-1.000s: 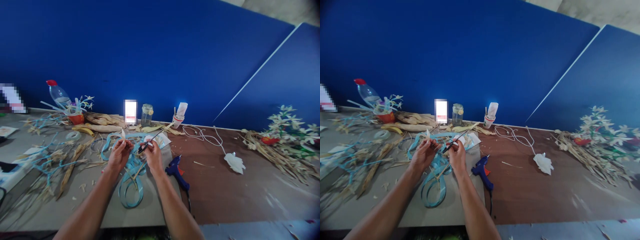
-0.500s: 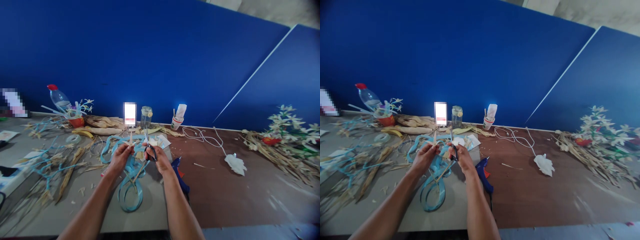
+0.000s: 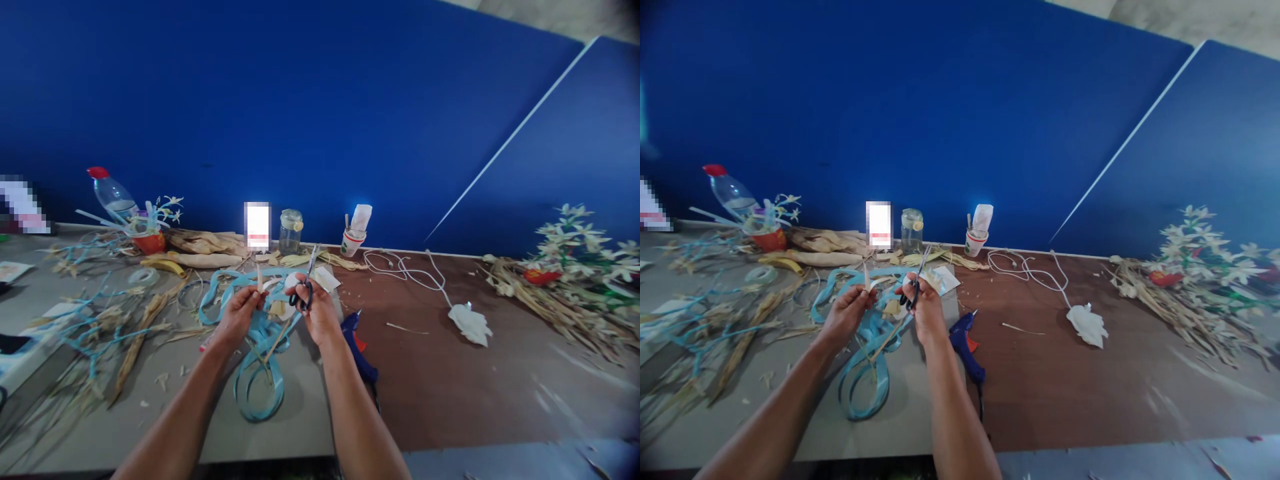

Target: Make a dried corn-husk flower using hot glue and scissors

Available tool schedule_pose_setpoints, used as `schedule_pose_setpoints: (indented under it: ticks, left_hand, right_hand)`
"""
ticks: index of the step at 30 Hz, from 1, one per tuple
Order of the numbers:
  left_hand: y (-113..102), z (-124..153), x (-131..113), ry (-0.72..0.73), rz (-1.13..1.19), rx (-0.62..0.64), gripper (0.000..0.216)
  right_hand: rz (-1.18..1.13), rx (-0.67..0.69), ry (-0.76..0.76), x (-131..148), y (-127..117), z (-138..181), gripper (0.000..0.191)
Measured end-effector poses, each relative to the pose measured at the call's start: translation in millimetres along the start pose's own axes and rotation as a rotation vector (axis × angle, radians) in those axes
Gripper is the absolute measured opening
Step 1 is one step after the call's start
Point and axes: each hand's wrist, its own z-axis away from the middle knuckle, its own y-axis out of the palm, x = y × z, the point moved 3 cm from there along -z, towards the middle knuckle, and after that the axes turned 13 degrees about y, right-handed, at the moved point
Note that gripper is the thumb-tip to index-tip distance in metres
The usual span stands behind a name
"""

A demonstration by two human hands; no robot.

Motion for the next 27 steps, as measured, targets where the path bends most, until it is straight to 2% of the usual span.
schedule_pose_setpoints:
  ticks: [3,8,12,19,27]
  left_hand:
    - [5,0,-5,0.062,-0.157,0.106,0.024]
    - [14,2,-11,0.099,-0.279,0.261,0.023]
    - [13,3,-10,0.066,-0.255,0.278,0.025]
    - [11,6,-15,-0.017,-0.071,0.252,0.026]
    - [14,3,-12,-0.045,-0.099,0.317,0.02]
  right_hand:
    - [-0.035,0.025,-0.033,3,2,1,0.043]
    - [0.037,-0.081,-0.02,6,0,3,0.044]
    - [0.029,-0.115,0.007,5,1,3,0.045]
    - [0.018,-0.13,0.027,5,1,4,0.044]
    - [0.089,-0.148,-0.006,8,2,5,0.045]
